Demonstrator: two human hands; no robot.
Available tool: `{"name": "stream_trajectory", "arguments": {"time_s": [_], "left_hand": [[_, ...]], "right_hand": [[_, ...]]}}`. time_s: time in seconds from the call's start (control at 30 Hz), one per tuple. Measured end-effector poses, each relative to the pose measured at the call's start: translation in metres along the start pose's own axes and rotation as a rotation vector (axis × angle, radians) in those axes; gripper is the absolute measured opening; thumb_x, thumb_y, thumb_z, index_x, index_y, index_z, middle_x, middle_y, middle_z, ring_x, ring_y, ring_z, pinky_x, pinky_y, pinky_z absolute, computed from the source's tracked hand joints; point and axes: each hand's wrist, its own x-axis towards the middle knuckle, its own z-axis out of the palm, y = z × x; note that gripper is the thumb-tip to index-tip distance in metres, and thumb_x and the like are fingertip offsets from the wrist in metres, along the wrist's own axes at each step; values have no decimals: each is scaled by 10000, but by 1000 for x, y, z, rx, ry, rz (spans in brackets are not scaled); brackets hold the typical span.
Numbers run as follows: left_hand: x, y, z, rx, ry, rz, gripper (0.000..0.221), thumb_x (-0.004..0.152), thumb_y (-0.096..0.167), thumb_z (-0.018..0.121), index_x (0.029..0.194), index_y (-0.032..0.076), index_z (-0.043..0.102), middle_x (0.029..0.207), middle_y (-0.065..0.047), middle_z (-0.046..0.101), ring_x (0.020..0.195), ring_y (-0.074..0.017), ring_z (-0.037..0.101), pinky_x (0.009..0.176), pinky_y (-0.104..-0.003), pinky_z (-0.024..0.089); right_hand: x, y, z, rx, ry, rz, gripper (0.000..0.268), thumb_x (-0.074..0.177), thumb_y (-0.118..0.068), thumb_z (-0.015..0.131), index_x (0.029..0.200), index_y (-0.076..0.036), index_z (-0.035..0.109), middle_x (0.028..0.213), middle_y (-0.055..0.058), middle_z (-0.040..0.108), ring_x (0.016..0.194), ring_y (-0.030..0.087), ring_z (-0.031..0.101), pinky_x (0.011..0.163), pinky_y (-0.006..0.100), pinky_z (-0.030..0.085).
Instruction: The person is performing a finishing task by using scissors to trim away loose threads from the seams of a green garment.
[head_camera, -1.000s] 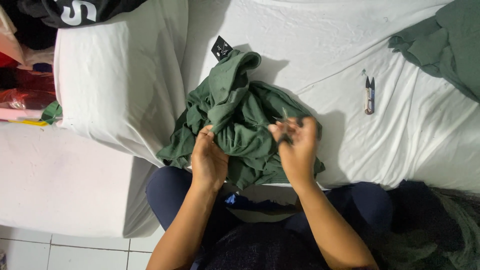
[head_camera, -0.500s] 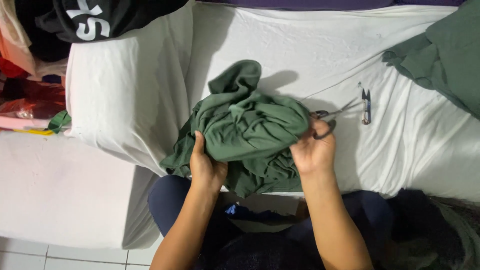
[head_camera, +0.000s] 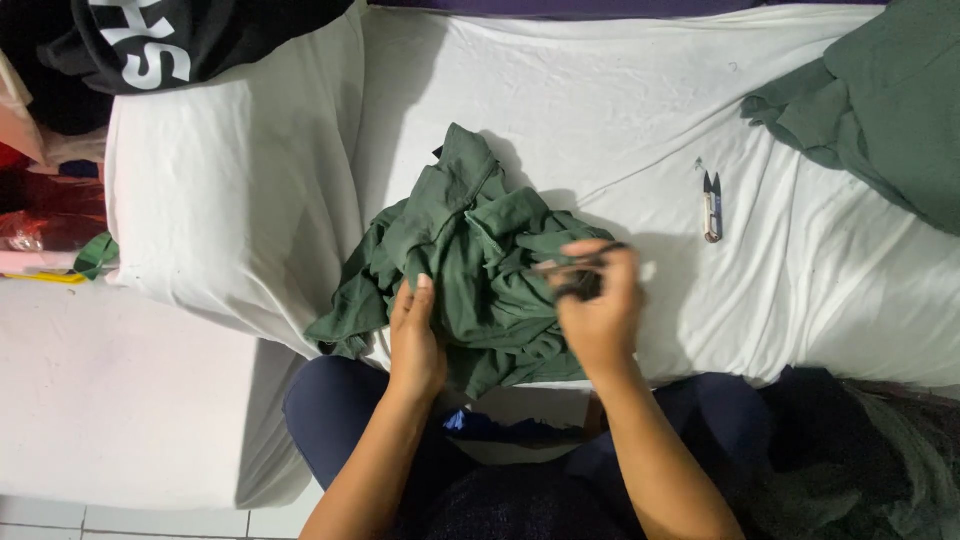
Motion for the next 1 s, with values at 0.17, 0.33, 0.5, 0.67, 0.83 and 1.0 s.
{"name": "stream_trajectory", "arguments": {"time_s": [0.17, 0.33, 0.5, 0.67, 0.83, 1.0], "left_hand": [[15, -17, -10, 131, -98, 103, 421, 1020, 212, 615, 1406, 47, 585, 1186, -208, 688, 1053, -327, 664, 848, -492, 580], [24, 4, -19, 253, 54, 247, 185, 1023, 163, 625, 1132, 51, 724, 780, -90, 689, 690, -179, 643, 582, -334, 576], [35, 13, -21, 322, 58, 391, 187, 1054, 204, 611, 1165, 71, 681, 819, -103, 695, 717, -167, 618, 606, -322, 583], [11, 10, 1, 685, 52, 1023, 378, 942, 151, 712, 1255, 57, 522, 1096, -123, 482, 1015, -309, 473, 926, -406, 406], [-16, -9, 27, 903, -291, 1159, 591, 770, 488, 828, 1116, 68, 599, 997, -99, 566, 909, -305, 532, 873, -441, 391], [7, -23, 22, 773, -186, 895, 128, 849, 103, 803, 923, 74, 703, 728, -129, 697, 753, -399, 673, 727, -418, 459]], "right_hand": [[4, 10, 28, -306, -210, -204, 394, 667, -127, 921, 977, -122, 679, 821, 28, 720, 858, 308, 706, 808, 464, 546], [30, 10, 3, 515, -138, 330, 374, 807, 60, 740, 1007, -139, 495, 839, -61, 587, 823, 74, 608, 790, 236, 506], [56, 6, -35, 792, -46, 361, 365, 901, 41, 733, 1033, -126, 437, 921, 109, 697, 798, 129, 668, 710, 261, 521], [56, -2, -28, 700, -5, 354, 345, 882, 21, 771, 988, -111, 470, 887, 80, 711, 777, 113, 675, 696, 230, 519], [43, -42, -15, 772, -107, 513, 361, 874, -9, 777, 1003, -134, 463, 910, 66, 715, 748, 113, 693, 583, 204, 564], [35, -36, -25, 528, -169, 327, 408, 861, -31, 841, 1024, -62, 468, 983, 158, 726, 885, 213, 758, 778, 319, 658]]}}
